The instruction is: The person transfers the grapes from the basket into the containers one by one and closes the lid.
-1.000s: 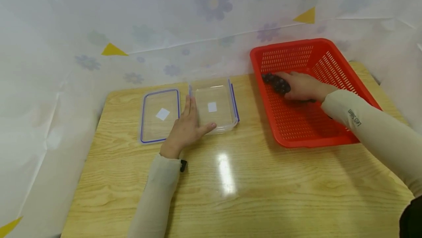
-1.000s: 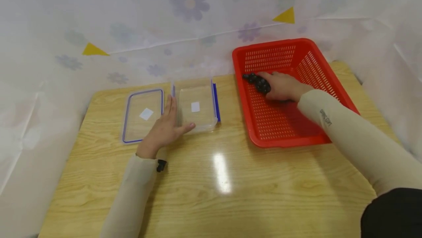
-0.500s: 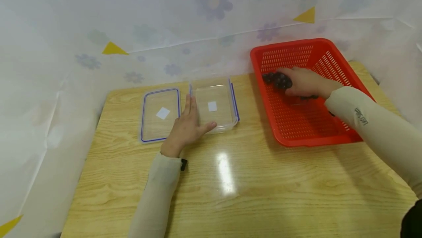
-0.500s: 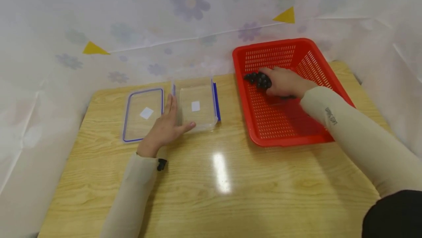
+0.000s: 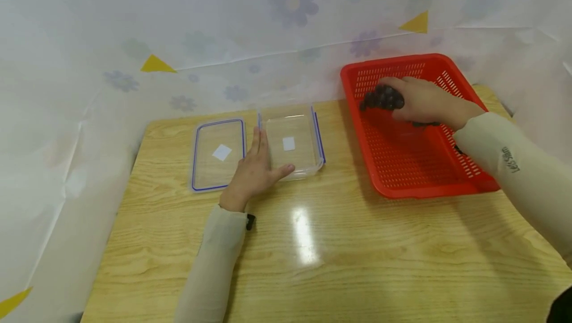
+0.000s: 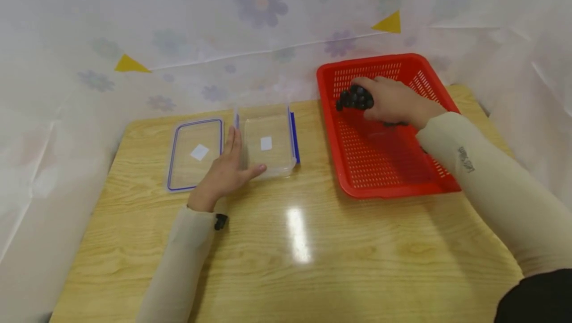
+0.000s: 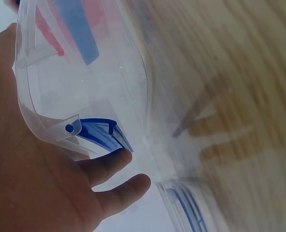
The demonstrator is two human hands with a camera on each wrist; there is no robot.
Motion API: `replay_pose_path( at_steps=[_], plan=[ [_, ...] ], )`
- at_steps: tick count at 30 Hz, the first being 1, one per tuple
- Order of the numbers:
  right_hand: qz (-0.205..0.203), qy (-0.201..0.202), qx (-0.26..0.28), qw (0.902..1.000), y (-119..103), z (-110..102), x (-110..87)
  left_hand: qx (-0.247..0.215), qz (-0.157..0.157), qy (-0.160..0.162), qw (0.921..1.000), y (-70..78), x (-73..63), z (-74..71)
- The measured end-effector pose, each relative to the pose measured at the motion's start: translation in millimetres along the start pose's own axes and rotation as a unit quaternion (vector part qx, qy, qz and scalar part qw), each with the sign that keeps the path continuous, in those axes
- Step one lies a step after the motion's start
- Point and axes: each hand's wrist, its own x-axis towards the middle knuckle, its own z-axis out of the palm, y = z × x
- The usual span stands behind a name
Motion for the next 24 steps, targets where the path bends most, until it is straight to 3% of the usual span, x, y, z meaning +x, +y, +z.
replay_pose_path(
  at_steps=[11,18,24],
  plan=[
    [-0.010,0.030,0.040,0.9987,-16.9,-28.6,-13.0,0.000,0.000,0.005,1.0000,-0.3,3.6,1.6],
    [-0.057,0.064,0.011,0.9963,-34.8,-37.4,-7.6,-0.003,-0.001,0.006,1.0000,1.2,6.3,2.0],
    [-0.065,0.054,0.017,0.9963,-57.4,-36.9,-1.1,-0.008,-0.004,0.005,0.9999,3.8,9.1,2.9]
  ],
)
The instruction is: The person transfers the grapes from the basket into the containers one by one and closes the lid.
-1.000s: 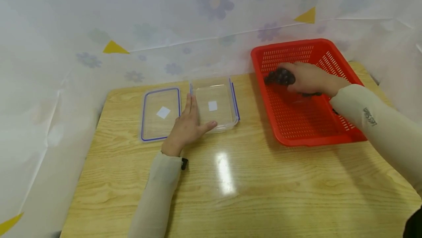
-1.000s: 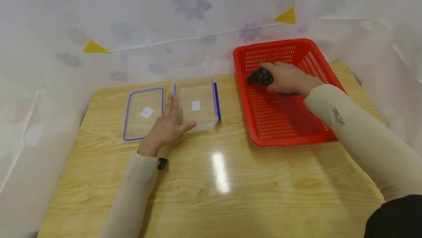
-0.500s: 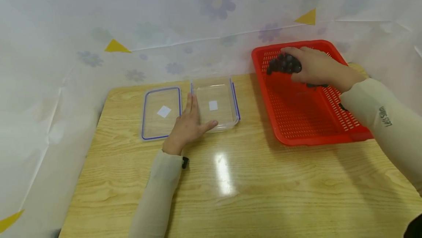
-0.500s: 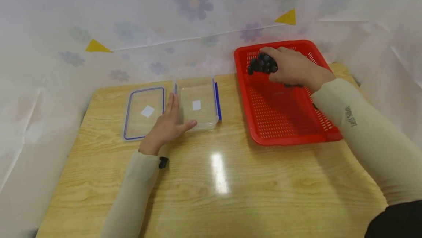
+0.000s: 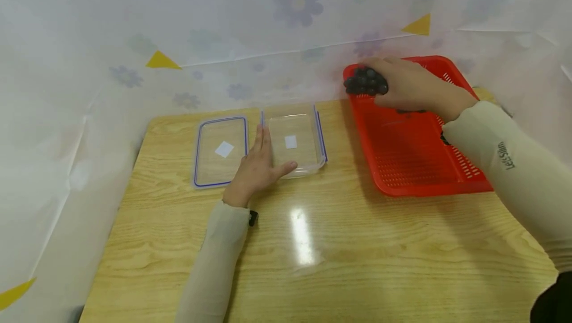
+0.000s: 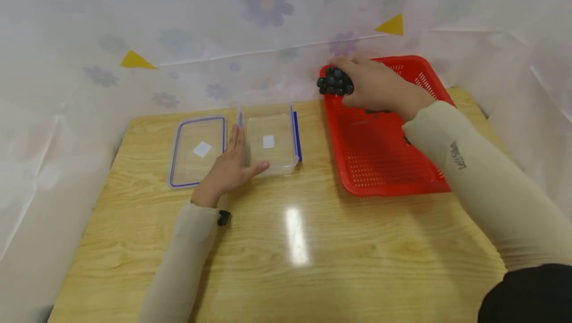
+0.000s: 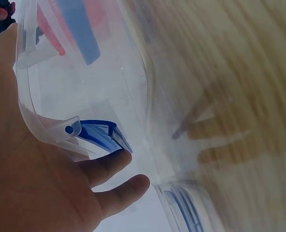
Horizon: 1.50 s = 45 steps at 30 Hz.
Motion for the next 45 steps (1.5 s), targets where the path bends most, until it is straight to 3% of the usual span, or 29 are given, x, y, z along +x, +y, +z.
replay_pose_path(
  at_steps=[4,10,17,22,27,30,36,45],
  plan=[
    [-0.008,-0.008,0.013,0.9998,-13.3,3.3,8.1,-0.002,-0.004,0.002,1.0000,2.5,1.7,0.9],
    [-0.034,-0.017,-0.016,0.9991,-37.2,9.7,27.5,-0.003,-0.004,0.003,1.0000,3.9,4.2,2.0],
    [-0.052,-0.050,-0.020,0.9972,-65.2,27.3,60.3,-0.010,-0.004,0.011,0.9999,6.1,7.5,4.3],
    [-0.073,-0.070,-0.057,0.9932,-80.5,44.0,83.6,-0.015,-0.002,0.011,0.9998,8.0,10.1,6.7],
    [-0.066,-0.099,-0.084,0.9893,-91.2,61.5,99.8,-0.014,0.004,0.012,0.9998,10.5,12.7,8.1],
    [-0.051,-0.093,-0.092,0.9900,-95.6,72.1,107.1,-0.014,0.008,0.013,0.9998,12.4,13.7,8.9],
    [-0.021,-0.078,-0.075,0.9940,-101.4,93.8,114.4,-0.009,0.007,0.013,0.9999,15.0,14.5,10.5],
    [-0.036,-0.172,-0.093,0.9800,-105.6,115.6,106.2,-0.011,0.007,0.009,0.9999,17.1,13.7,9.2]
  ],
)
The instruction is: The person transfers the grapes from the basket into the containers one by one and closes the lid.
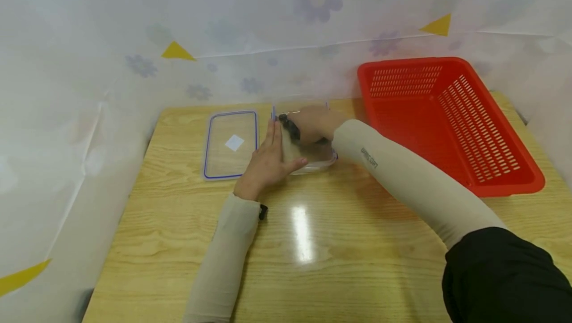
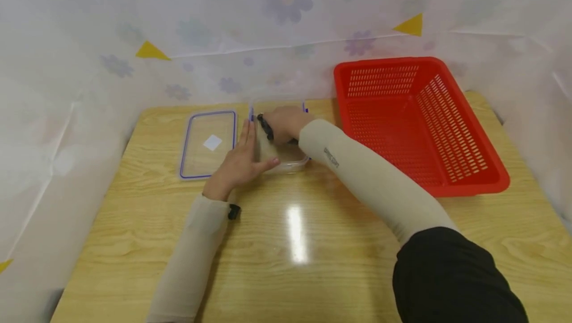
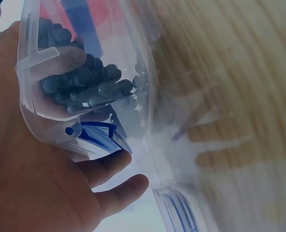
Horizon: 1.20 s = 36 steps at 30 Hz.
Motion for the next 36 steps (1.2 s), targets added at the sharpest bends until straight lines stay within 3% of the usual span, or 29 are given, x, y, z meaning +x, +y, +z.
replay_pose_path(
  at_steps=[9,18,25,36],
  plan=[
    [0.012,-0.016,-0.001,0.9998,-2.1,1.0,-0.2,0.002,-0.001,-0.003,1.0000,-0.9,-0.3,-0.1],
    [0.000,0.004,-0.040,0.9992,-7.9,6.2,10.3,-0.001,0.006,-0.004,1.0000,-1.6,-0.6,-0.3],
    [0.022,0.024,0.007,0.9994,-3.8,10.9,9.3,0.002,0.004,-0.002,1.0000,-1.0,1.3,-1.2],
    [0.030,-0.015,0.071,0.9969,-1.7,10.4,-2.0,0.003,-0.003,-0.013,0.9999,-0.6,1.7,-1.7]
  ],
)
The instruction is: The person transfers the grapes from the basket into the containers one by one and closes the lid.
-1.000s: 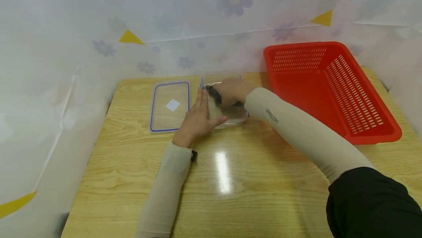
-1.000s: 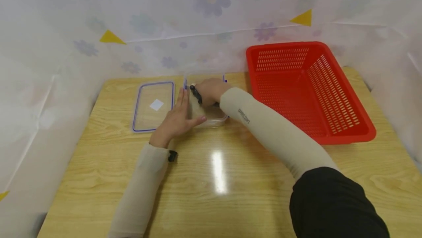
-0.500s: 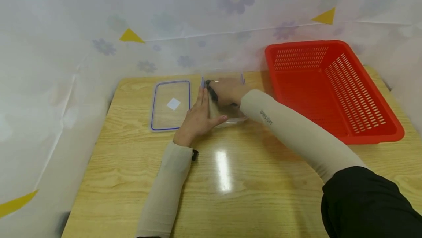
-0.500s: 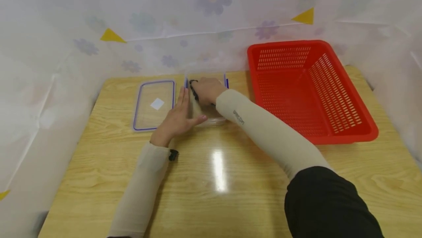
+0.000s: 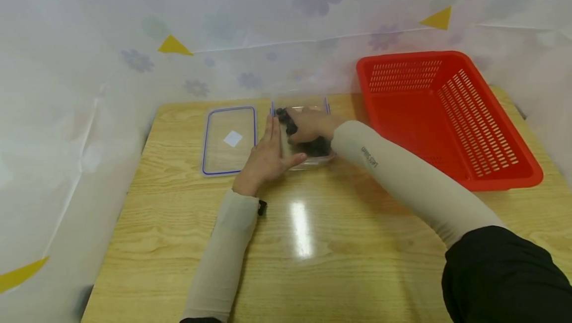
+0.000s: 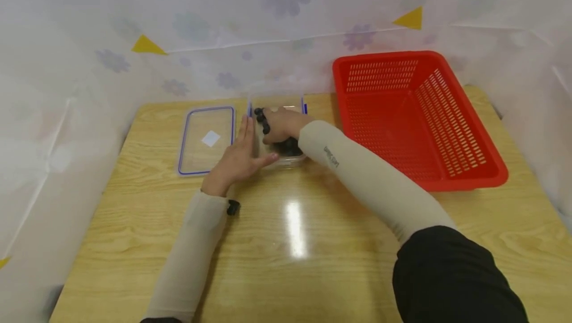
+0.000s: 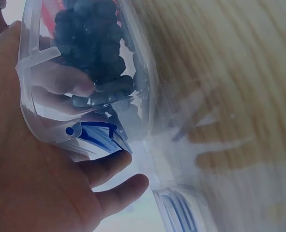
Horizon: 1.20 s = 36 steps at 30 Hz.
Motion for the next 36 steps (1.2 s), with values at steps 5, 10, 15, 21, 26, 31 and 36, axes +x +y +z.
replay_pose_path(
  at_steps=[5,10,15,21,26,31,36],
  plan=[
    [-0.013,0.009,0.019,0.9997,3.7,-6.4,-0.9,0.007,0.007,0.005,0.9999,1.2,1.9,-0.8],
    [-0.014,0.029,0.036,0.9988,6.2,-12.1,-2.3,0.013,0.009,0.011,0.9998,2.0,3.3,-1.4],
    [-0.021,0.069,0.049,0.9962,4.6,-18.5,-7.7,0.011,0.008,0.010,0.9999,0.6,4.6,-3.2],
    [-0.024,0.102,0.061,0.9927,-4.6,-26.3,-15.7,-0.013,0.013,0.000,0.9998,-4.5,4.6,-6.1],
    [-0.042,0.135,0.062,0.9881,-18.9,-21.3,-12.3,-0.045,0.023,0.012,0.9987,-17.4,-0.9,-13.7],
    [-0.078,0.161,0.099,0.9789,-40.8,-10.2,-7.8,-0.059,0.013,0.031,0.9977,-40.4,-13.0,-33.3],
    [-0.101,0.151,0.168,0.9690,-69.3,4.8,2.7,-0.047,-0.038,0.036,0.9975,-69.4,-24.6,-53.7]
  ],
)
